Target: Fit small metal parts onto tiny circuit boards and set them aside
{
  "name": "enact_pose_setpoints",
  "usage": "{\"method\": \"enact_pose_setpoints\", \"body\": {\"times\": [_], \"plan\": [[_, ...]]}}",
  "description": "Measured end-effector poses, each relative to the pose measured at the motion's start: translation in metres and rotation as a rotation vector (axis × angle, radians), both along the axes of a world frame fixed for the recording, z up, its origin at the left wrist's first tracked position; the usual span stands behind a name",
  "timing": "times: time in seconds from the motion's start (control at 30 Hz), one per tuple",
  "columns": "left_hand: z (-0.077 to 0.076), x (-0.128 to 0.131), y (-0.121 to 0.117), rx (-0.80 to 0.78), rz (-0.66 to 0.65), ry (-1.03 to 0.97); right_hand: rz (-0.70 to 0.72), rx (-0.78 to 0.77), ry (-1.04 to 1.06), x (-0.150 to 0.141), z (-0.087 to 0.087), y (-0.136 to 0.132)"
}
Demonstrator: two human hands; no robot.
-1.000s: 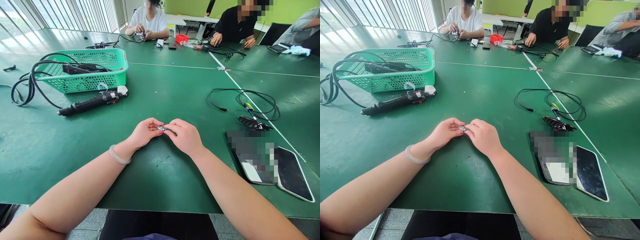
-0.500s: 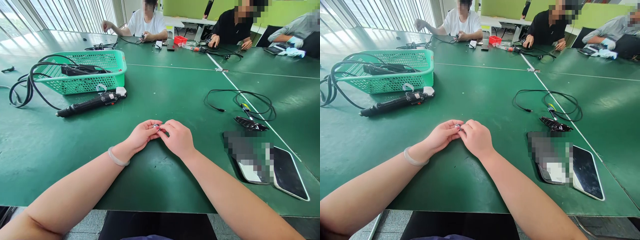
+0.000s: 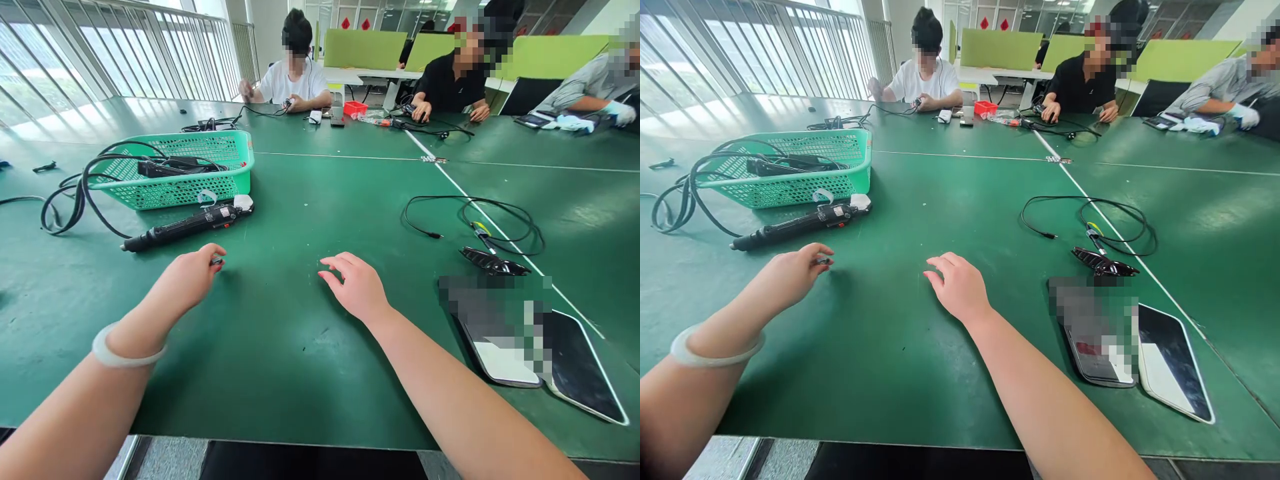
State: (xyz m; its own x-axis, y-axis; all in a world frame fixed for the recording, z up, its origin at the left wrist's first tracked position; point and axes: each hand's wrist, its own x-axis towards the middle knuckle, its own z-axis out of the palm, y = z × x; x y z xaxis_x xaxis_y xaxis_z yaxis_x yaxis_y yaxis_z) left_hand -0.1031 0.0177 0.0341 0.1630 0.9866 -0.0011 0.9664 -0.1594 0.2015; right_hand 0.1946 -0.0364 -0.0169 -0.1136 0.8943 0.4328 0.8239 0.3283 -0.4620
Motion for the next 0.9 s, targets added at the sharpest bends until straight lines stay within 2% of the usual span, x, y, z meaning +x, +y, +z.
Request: {"method": "enact_pose_setpoints", "body": {"times": [0.13,0.47,0.67,0.9], "plan": [[-0.003,-0.024,-0.005,-0.043,-0.010,0.156,0.004,-0.044,0.003,-0.001,0.000,0.001],[-0.006,-0.039,0.005,-0.034,-0.042,0.201,-0.018,-0.085,0.019,0.002,-0.001,0.004],[-0.009,-0.040,0.002,0.076,-0.065,0.097,-0.023,-0.101,0.039,0.002,0.000,0.004],[-0.009,-0.051,0.004,-0.027,-0.006,-0.138,-0.038,-0.123,0.077,0.005,0.001,0.005]]}}
